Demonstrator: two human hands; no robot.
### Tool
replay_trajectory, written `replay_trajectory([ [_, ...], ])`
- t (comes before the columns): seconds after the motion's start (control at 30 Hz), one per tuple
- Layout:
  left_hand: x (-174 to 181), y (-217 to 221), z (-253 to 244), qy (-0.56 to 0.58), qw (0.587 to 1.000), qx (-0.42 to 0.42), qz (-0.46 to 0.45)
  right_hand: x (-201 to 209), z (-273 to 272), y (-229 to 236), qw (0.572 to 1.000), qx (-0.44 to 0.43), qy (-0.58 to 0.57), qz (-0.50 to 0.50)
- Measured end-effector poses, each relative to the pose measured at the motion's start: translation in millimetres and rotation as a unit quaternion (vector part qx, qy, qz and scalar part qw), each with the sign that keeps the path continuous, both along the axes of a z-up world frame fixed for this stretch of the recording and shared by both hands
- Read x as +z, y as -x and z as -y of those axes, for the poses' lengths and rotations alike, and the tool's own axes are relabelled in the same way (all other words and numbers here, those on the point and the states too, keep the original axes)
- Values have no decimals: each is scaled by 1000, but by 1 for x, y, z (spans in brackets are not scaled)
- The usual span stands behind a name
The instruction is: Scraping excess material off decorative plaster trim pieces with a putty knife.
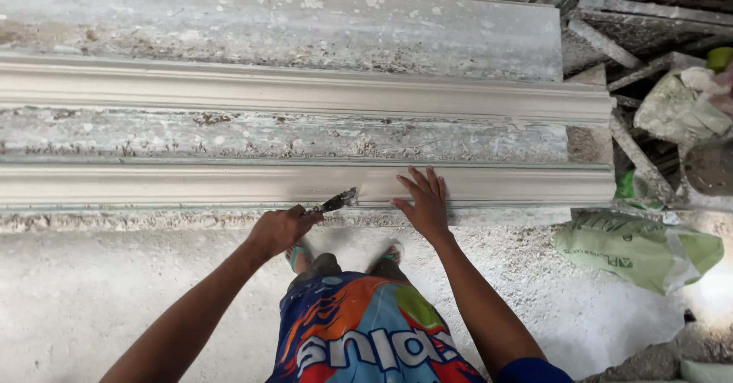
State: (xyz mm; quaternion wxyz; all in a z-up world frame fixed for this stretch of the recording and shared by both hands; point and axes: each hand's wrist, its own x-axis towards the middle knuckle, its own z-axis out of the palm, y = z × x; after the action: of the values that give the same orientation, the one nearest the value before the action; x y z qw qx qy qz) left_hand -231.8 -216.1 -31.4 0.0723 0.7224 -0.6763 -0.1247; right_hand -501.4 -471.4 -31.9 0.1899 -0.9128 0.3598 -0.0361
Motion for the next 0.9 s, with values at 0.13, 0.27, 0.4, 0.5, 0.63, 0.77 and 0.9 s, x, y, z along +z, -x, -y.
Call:
replay_trajectory([
  [0.13, 12, -5, -8, -3, 999, 4, 36, 2, 6, 2, 1000, 10, -15, 4],
  [0.27, -2, 21, 7, -11, 1000, 8, 25, -2, 5, 7, 1000, 18, -15, 11],
  [0.4, 2, 32, 15, -11, 1000, -1, 20, 0, 9, 5, 1000, 21, -8, 13],
  [0.5, 17, 12, -2, -44, 999, 7, 4, 2, 8, 3, 1000, 18, -1, 15],
  [0.63, -3, 26, 12, -21, 1000, 5, -7, -1, 8, 1, 1000, 12, 5, 27],
  [0.77, -4, 37, 16, 18, 999, -6, 26, -7, 8, 4, 999, 16, 18, 37],
  [0.9, -10, 17, -7, 15, 998, 4, 62, -9, 7, 4, 998, 21, 40, 37],
])
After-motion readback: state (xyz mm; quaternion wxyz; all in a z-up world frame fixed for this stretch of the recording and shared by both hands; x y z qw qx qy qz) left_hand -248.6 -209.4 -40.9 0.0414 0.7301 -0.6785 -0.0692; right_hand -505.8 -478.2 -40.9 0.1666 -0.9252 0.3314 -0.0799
